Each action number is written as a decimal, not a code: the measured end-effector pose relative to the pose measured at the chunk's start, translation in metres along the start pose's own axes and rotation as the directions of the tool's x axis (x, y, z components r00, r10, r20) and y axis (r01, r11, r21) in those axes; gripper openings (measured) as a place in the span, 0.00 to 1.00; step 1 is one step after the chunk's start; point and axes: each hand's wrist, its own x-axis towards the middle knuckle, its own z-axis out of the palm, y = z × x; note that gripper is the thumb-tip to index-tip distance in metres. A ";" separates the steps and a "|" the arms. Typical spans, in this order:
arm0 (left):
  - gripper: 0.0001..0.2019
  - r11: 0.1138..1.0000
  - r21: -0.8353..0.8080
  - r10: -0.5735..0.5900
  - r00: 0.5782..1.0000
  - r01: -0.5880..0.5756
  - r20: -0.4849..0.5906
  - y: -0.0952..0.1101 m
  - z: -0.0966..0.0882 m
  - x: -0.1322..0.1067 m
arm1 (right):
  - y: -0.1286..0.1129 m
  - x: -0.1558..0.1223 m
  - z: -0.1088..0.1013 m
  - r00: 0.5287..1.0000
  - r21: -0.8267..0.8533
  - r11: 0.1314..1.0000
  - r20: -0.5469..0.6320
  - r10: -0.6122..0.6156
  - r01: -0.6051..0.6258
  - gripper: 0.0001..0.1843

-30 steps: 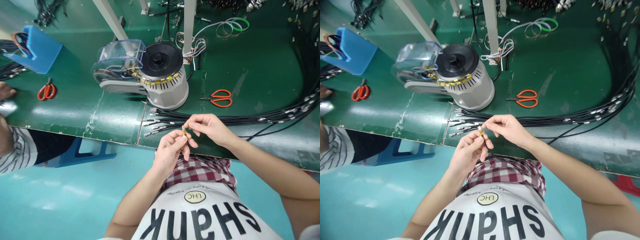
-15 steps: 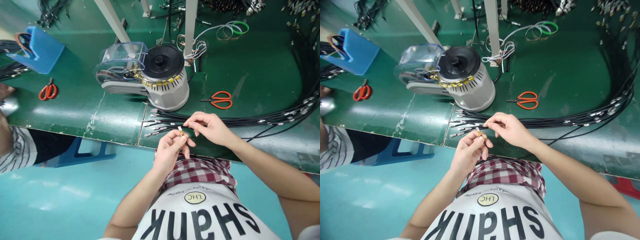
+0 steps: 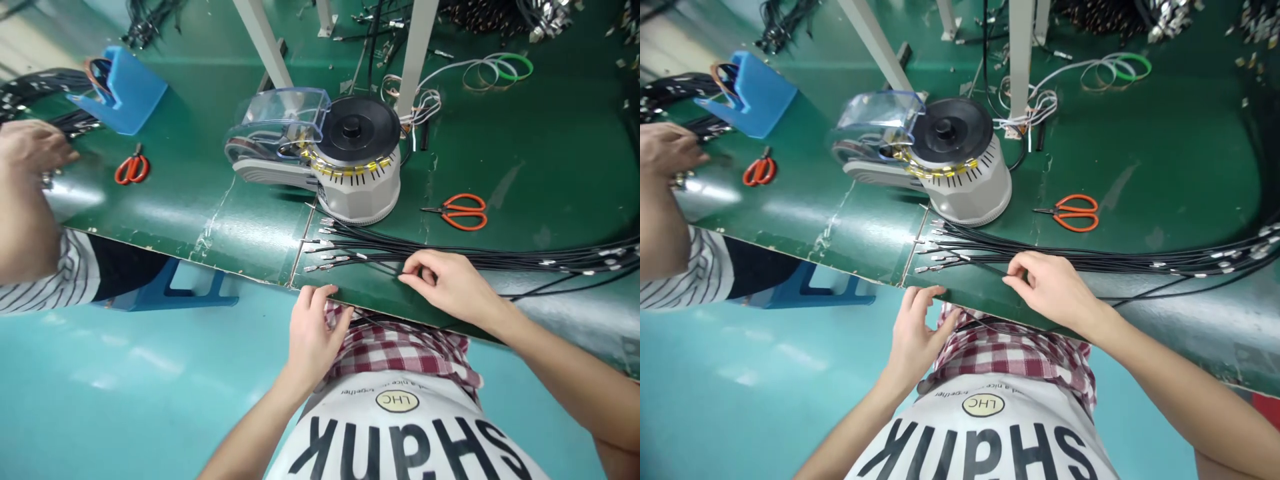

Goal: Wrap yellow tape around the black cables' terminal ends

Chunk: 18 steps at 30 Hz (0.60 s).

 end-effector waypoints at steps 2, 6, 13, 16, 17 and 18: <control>0.14 0.999 -0.032 0.024 0.998 -0.025 -0.050 0.003 -0.002 0.005 | -0.002 -0.007 -0.005 0.996 0.097 0.995 0.086 0.028 -0.037 0.06; 0.12 0.790 -0.598 -0.117 0.990 0.138 0.074 0.021 0.003 0.024 | -0.003 -0.021 -0.008 0.982 0.148 0.986 0.181 0.048 -0.076 0.08; 0.10 0.398 -0.855 -0.093 0.942 0.333 0.323 0.049 0.022 0.043 | -0.011 -0.040 -0.006 0.920 0.261 0.953 0.389 0.042 -0.154 0.09; 0.09 0.387 -0.858 -0.072 0.938 0.338 0.338 0.051 0.023 0.044 | -0.009 -0.037 -0.017 0.862 0.311 0.938 0.505 -0.030 -0.150 0.08; 0.09 0.363 -0.873 -0.069 0.944 0.325 0.323 0.052 0.023 0.045 | -0.003 -0.032 -0.023 0.879 0.313 0.941 0.476 -0.037 -0.130 0.08; 0.08 0.335 -0.889 -0.062 0.949 0.313 0.310 0.053 0.022 0.047 | 0.006 -0.026 -0.029 0.921 0.290 0.952 0.388 -0.021 -0.100 0.09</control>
